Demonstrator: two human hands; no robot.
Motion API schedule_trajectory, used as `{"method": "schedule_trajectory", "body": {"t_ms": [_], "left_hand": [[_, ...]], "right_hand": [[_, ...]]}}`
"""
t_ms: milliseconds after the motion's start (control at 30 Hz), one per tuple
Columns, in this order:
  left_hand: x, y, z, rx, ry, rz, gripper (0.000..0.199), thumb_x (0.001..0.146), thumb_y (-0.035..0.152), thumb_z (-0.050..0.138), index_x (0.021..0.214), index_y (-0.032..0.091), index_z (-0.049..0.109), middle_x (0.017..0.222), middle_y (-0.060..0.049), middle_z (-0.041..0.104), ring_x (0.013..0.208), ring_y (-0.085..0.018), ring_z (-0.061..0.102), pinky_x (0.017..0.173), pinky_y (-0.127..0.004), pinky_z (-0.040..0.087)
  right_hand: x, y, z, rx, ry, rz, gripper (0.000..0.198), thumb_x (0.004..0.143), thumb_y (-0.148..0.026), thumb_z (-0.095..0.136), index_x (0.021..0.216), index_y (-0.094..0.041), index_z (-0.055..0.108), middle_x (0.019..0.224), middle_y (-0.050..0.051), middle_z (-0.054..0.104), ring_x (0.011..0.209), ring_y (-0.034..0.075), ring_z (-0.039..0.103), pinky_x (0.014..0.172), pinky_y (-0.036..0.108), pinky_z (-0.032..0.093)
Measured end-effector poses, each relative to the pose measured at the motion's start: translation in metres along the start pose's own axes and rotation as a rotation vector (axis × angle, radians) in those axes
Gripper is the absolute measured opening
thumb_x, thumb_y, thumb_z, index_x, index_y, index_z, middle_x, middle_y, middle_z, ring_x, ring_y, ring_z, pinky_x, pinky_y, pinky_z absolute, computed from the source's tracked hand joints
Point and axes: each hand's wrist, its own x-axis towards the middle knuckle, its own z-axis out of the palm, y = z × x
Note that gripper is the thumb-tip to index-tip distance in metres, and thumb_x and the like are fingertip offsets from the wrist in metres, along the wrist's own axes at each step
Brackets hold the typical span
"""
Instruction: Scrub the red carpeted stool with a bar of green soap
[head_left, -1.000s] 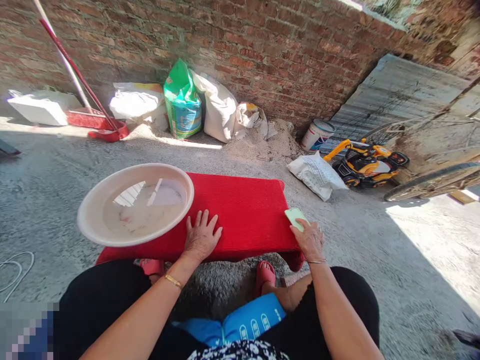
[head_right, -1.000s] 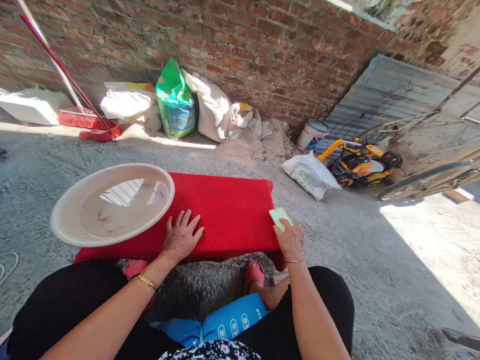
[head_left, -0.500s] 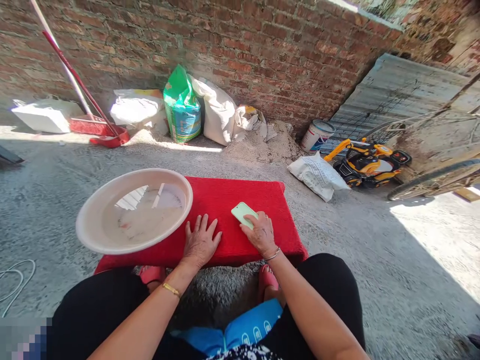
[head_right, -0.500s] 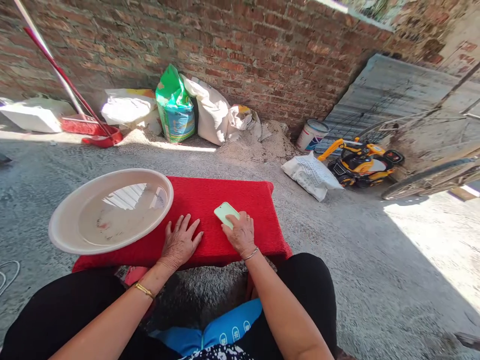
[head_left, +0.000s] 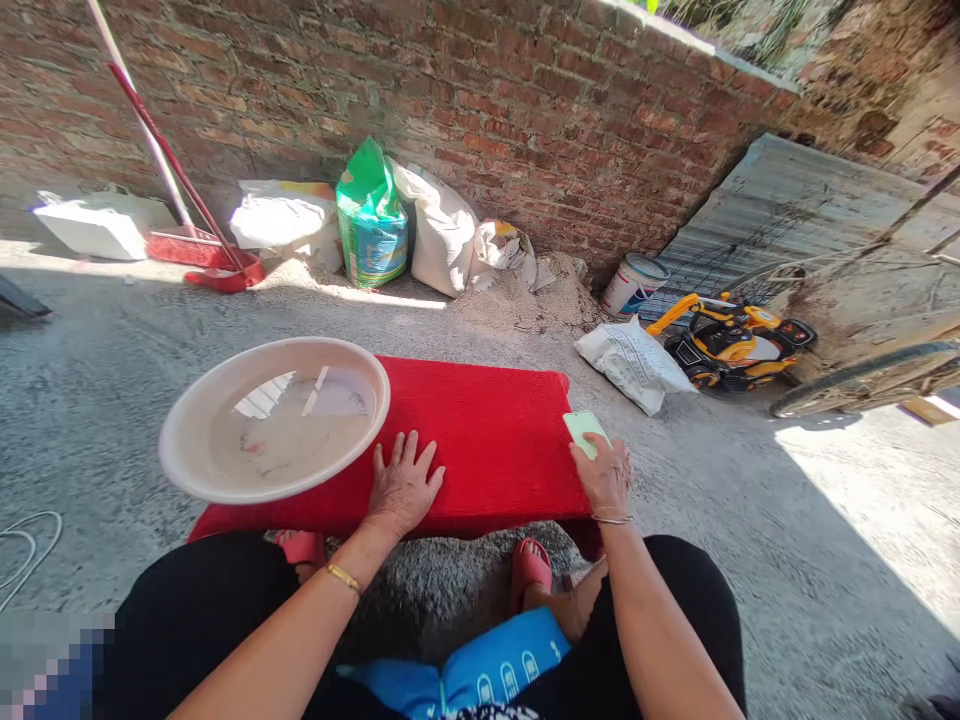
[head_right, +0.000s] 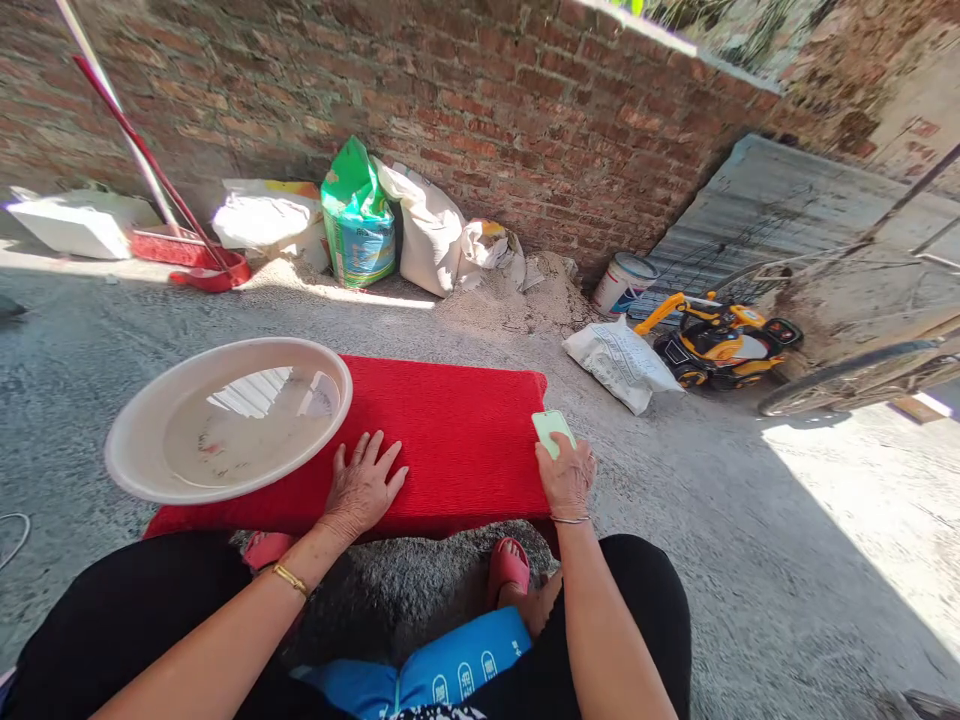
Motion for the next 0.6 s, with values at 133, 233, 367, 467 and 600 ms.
{"method": "schedule_trajectory", "body": {"t_ms": [133, 233, 367, 467, 600], "left_hand": [[0.001, -0.001, 0.001, 0.007, -0.018, -0.004, 0.046, 0.091, 0.042, 0.047, 0.131, 0.024, 0.060, 0.145, -0.016, 0.047, 0.135, -0.036, 0.040, 0.109, -0.061, 0.025], [0.001, -0.002, 0.002, 0.005, -0.020, -0.003, 0.046, 0.092, 0.043, 0.046, 0.131, 0.024, 0.060, 0.146, -0.016, 0.046, 0.135, -0.035, 0.039, 0.109, -0.061, 0.025], [0.000, -0.002, 0.002, 0.007, -0.005, 0.011, 0.046, 0.092, 0.042, 0.046, 0.130, 0.023, 0.060, 0.146, -0.017, 0.047, 0.135, -0.036, 0.040, 0.109, -0.062, 0.026], [0.000, -0.001, 0.002, 0.011, 0.005, 0.011, 0.045, 0.091, 0.042, 0.047, 0.130, 0.023, 0.061, 0.145, -0.017, 0.048, 0.134, -0.037, 0.041, 0.109, -0.062, 0.025], [0.000, 0.000, 0.003, 0.007, 0.011, 0.009, 0.046, 0.091, 0.042, 0.047, 0.130, 0.023, 0.060, 0.144, -0.017, 0.048, 0.134, -0.037, 0.041, 0.109, -0.062, 0.025]], "right_hand": [[-0.028, -0.076, 0.027, 0.167, -0.091, -0.263, 0.034, 0.081, -0.040, 0.058, 0.108, -0.023, 0.070, 0.098, 0.009, 0.056, 0.092, 0.023, 0.052, 0.085, 0.037, 0.041], [-0.046, -0.115, 0.041, 0.188, -0.171, -0.423, 0.033, 0.080, -0.037, 0.063, 0.111, -0.027, 0.069, 0.105, 0.009, 0.055, 0.095, 0.022, 0.052, 0.087, 0.035, 0.040], [-0.039, -0.109, 0.042, 0.133, -0.250, -0.407, 0.035, 0.082, -0.040, 0.064, 0.115, -0.029, 0.068, 0.108, 0.009, 0.056, 0.097, 0.022, 0.053, 0.087, 0.034, 0.039], [-0.015, -0.063, 0.027, 0.025, -0.232, -0.173, 0.037, 0.084, -0.043, 0.060, 0.117, -0.028, 0.068, 0.105, 0.010, 0.057, 0.095, 0.023, 0.056, 0.085, 0.036, 0.039], [0.014, 0.004, 0.001, -0.105, -0.114, 0.166, 0.044, 0.083, -0.046, 0.058, 0.118, -0.022, 0.068, 0.101, 0.014, 0.058, 0.093, 0.029, 0.056, 0.082, 0.042, 0.040]]}}
